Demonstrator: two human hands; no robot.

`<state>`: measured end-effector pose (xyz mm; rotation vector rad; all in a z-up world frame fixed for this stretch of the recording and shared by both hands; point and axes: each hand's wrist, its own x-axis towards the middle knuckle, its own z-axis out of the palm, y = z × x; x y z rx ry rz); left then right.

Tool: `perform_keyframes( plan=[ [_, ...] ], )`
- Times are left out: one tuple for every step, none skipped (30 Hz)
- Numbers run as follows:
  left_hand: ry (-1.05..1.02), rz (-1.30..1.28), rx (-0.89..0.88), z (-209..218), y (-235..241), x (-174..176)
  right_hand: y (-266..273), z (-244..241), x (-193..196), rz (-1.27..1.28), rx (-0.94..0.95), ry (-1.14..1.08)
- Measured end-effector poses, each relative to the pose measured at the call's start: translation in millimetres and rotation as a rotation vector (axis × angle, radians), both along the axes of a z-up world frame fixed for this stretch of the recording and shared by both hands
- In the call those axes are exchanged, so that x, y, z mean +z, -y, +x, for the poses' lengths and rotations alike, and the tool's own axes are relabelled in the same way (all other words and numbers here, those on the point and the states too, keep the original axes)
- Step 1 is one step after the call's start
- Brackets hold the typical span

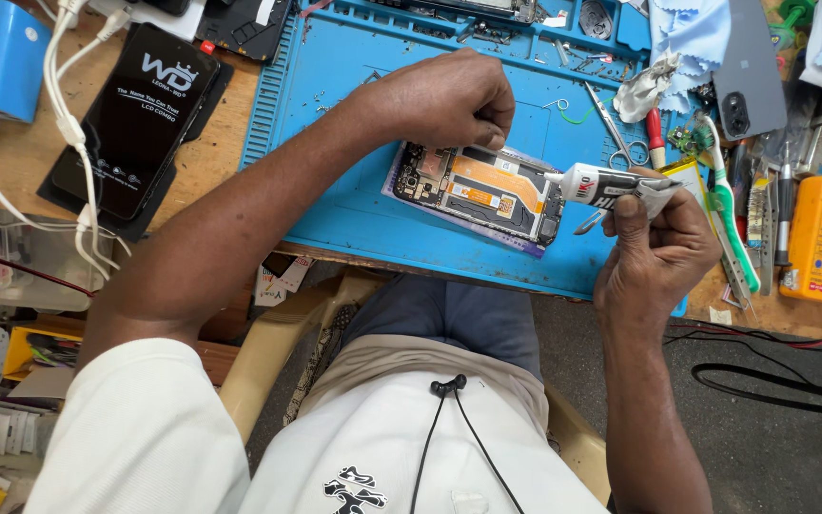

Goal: The person applies adhesive to the interior of a disassembled smartphone, then installs a new battery and secures it with adhesive strips. The person also handles a small metal bracket and a tube of adhesive during the process.

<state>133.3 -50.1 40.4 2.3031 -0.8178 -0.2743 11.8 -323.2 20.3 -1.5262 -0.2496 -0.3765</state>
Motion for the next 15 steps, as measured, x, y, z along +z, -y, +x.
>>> perform_keyframes(
  plan=[
    [-0.003,-0.012,0.006,1.0,-0.4,-2.5,1.1,-0.8,0.3,-0.005,-0.009,0.003],
    [-0.006,-0.023,0.013,1.3,0.1,-4.8,2.3,-2.0,0.6,-0.009,-0.018,0.007],
    [-0.014,-0.036,0.018,0.1,0.0,-7.5,3.6,-4.2,0.3,-0.019,-0.025,-0.002],
    [-0.017,-0.037,0.025,-1.7,-0.1,-9.7,4.9,-6.4,-0.1,-0.028,-0.033,-0.011],
    [-0.017,-0.038,0.029,-2.0,0.3,-10.5,6.3,-8.0,0.0,-0.038,-0.042,-0.015],
    [-0.017,-0.04,0.034,-2.9,0.0,-10.9,7.3,-9.5,-0.2,-0.076,-0.056,-0.017],
    [0.007,-0.044,0.028,-2.7,-0.1,-10.4,8.2,-10.2,-0.2,-0.113,-0.075,-0.013],
    [0.031,-0.049,0.022,-2.5,-1.1,-9.8,9.1,-10.4,-0.4,-0.15,-0.094,-0.009],
    [0.056,-0.055,0.011,-2.4,-0.7,-9.5,10.2,-10.5,-0.7,-0.161,-0.106,-0.008],
    [0.026,-0.038,0.022,-1.9,-0.6,-9.3,11.0,-10.4,-1.5,-0.172,-0.119,-0.008],
    [-0.008,-0.021,0.036,-3.0,-1.7,-10.0,11.8,-10.9,-2.4,-0.184,-0.129,-0.012],
    [-0.043,-0.005,0.049,-5.4,-1.3,-11.1,12.5,-11.3,-3.2,-0.178,-0.124,-0.013],
    [0.003,-0.018,0.047,-8.2,-0.7,-11.6,12.7,-10.2,-3.7,-0.171,-0.116,-0.013],
    [0.049,-0.031,0.045,-11.3,0.3,-11.0,13.0,-8.9,-3.6,-0.163,-0.107,-0.013],
    [0.093,-0.043,0.046,-13.9,2.0,-9.5,13.4,-7.8,-3.0,-0.077,-0.084,-0.026]
  ],
)
